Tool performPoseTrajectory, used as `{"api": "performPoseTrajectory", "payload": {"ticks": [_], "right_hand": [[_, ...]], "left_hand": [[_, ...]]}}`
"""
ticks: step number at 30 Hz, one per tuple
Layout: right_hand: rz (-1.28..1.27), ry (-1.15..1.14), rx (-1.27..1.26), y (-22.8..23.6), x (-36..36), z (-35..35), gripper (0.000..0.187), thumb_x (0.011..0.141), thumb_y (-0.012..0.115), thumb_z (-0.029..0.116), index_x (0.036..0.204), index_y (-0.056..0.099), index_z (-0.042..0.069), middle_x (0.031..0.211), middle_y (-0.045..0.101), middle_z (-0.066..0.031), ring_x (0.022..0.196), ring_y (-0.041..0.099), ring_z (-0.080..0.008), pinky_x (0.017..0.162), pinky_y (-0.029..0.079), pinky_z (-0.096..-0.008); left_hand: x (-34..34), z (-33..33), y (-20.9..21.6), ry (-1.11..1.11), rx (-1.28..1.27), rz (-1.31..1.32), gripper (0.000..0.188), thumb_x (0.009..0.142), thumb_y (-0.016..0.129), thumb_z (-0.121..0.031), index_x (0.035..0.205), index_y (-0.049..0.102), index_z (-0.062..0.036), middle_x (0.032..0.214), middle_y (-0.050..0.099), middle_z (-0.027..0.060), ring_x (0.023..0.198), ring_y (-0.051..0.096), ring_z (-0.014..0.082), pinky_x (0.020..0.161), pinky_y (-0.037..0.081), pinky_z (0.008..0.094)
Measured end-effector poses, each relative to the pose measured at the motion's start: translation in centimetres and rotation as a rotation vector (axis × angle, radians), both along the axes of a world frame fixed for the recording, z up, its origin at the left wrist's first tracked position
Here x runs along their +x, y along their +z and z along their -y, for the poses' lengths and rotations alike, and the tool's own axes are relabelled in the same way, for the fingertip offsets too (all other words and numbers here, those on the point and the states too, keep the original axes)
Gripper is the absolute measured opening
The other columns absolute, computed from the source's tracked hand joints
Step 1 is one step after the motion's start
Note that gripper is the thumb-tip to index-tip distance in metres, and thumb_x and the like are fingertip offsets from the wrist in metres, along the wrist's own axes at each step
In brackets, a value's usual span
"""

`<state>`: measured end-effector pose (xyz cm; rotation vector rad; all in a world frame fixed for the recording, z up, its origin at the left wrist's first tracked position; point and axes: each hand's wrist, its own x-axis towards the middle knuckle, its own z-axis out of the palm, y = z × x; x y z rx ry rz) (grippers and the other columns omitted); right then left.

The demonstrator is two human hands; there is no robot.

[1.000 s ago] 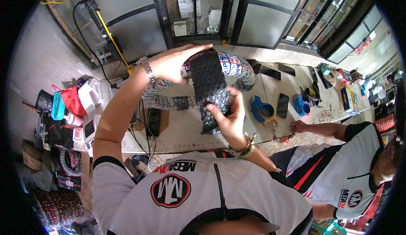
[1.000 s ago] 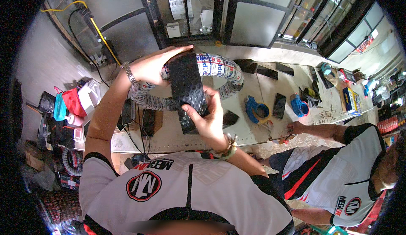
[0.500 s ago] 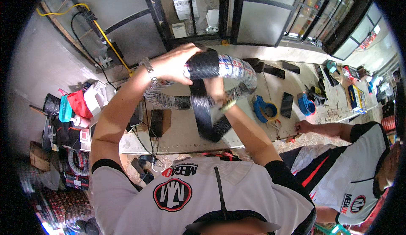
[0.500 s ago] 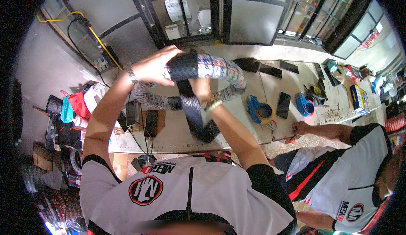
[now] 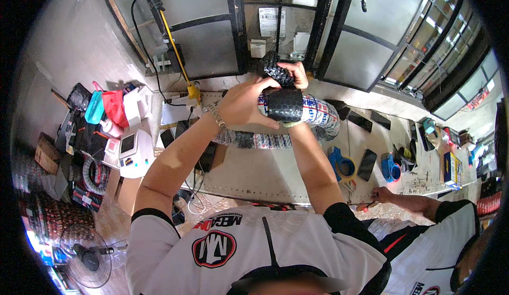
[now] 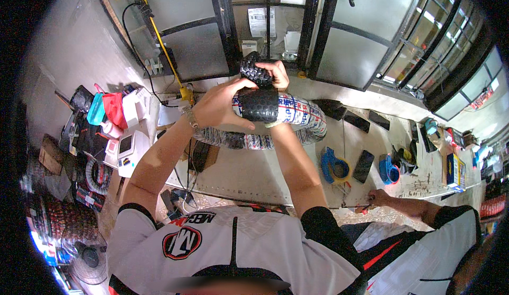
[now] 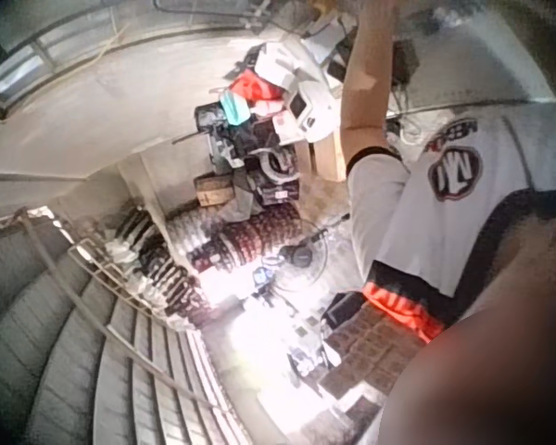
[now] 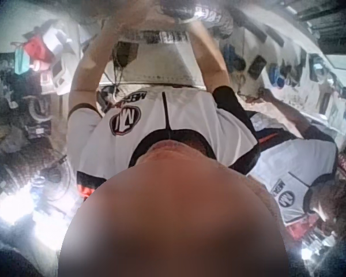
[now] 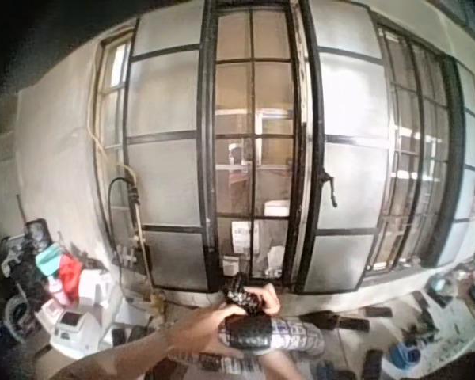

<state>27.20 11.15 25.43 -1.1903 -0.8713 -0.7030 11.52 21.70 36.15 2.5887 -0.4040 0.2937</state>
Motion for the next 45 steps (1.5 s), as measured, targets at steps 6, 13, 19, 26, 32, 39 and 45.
{"api": "performPoseTrajectory", "payload": {"ticks": [6, 13, 19, 26, 32, 39, 45], "right_hand": [[-1.046, 1.298, 0.093, -3.6, -7.3, 2.6, 0.035, 0.094, 0.062, 0.018, 0.124, 0.051, 0.005, 0.108, 0.059, -0.0055, 0.089, 0.059, -0.0166, 0.079, 0.051, -0.0307], [-0.630, 0.439, -0.578, 11.0, -5.2, 14.5, 0.055, 0.097, 0.054, 0.053, 0.076, 0.065, 0.003, 0.067, 0.061, -0.0018, 0.068, 0.059, -0.0098, 0.065, 0.048, -0.0307], [-1.144, 0.504, -1.037, 9.5, 4.2, 4.8, 0.087, 0.081, 0.056, 0.077, 0.111, 0.067, -0.004, 0.103, 0.069, -0.0221, 0.088, 0.067, -0.0198, 0.079, 0.053, -0.0319], [-1.015, 0.976, -0.419, 16.2, 5.6, 3.5, 0.027, 0.095, 0.064, 0.024, 0.115, 0.066, 0.005, 0.106, 0.072, -0.0053, 0.098, 0.069, -0.0158, 0.090, 0.056, -0.0360], [-0.850, 0.465, -0.424, 23.9, -3.6, 7.3, 0.047, 0.094, 0.066, 0.036, 0.120, 0.063, -0.003, 0.105, 0.071, -0.0159, 0.092, 0.070, -0.0199, 0.080, 0.059, -0.0344], [-0.206, 0.206, -0.684, 7.1, -17.4, 9.1, 0.028, 0.079, 0.080, 0.015, 0.104, 0.072, 0.006, 0.091, 0.073, -0.0106, 0.087, 0.070, -0.0223, 0.083, 0.053, -0.0354], [0.249, 0.013, -0.966, -5.0, -19.5, 9.4, 0.045, 0.082, 0.071, 0.018, 0.124, 0.063, 0.007, 0.116, 0.066, -0.0166, 0.111, 0.061, -0.0305, 0.101, 0.045, -0.0418]], "left_hand": [[1.1, -1.1, -0.1, -0.020, -0.007, 0.009, 0.076, 0.059, 0.091, -0.042, 0.119, 0.057, -0.0091, 0.109, 0.070, 0.0142, 0.102, 0.068, 0.0320, 0.087, 0.052, 0.0378], [2.5, -2.4, -0.3, -0.036, -0.068, 0.010, 0.075, 0.059, 0.090, -0.043, 0.119, 0.058, -0.0116, 0.106, 0.071, 0.0123, 0.099, 0.069, 0.0306, 0.086, 0.052, 0.0391], [2.6, -1.0, 0.4, -0.084, 0.007, -0.055, 0.074, 0.060, 0.089, -0.038, 0.121, 0.057, -0.0135, 0.108, 0.071, 0.0128, 0.101, 0.068, 0.0304, 0.089, 0.051, 0.0383], [2.0, -0.6, -0.8, -0.024, 0.089, 0.228, 0.077, 0.059, 0.089, -0.044, 0.125, 0.062, -0.0142, 0.120, 0.055, 0.0096, 0.109, 0.060, 0.0274, 0.094, 0.048, 0.0369], [3.8, -1.1, -2.5, 0.057, -0.088, 0.410, 0.086, 0.052, 0.092, -0.047, 0.118, 0.051, -0.0083, 0.106, 0.063, 0.0112, 0.098, 0.066, 0.0317, 0.085, 0.052, 0.0411], [6.6, -4.4, -3.2, 0.096, -0.126, 0.299, 0.069, 0.071, 0.077, -0.006, 0.133, 0.047, -0.0152, 0.122, 0.062, 0.0136, 0.109, 0.064, 0.0295, 0.090, 0.052, 0.0393], [7.9, -6.5, -2.5, -0.117, -0.064, 0.101, 0.070, 0.074, 0.077, -0.019, 0.138, 0.048, -0.0209, 0.112, 0.067, 0.0099, 0.110, 0.064, 0.0254, 0.090, 0.053, 0.0374]]}}
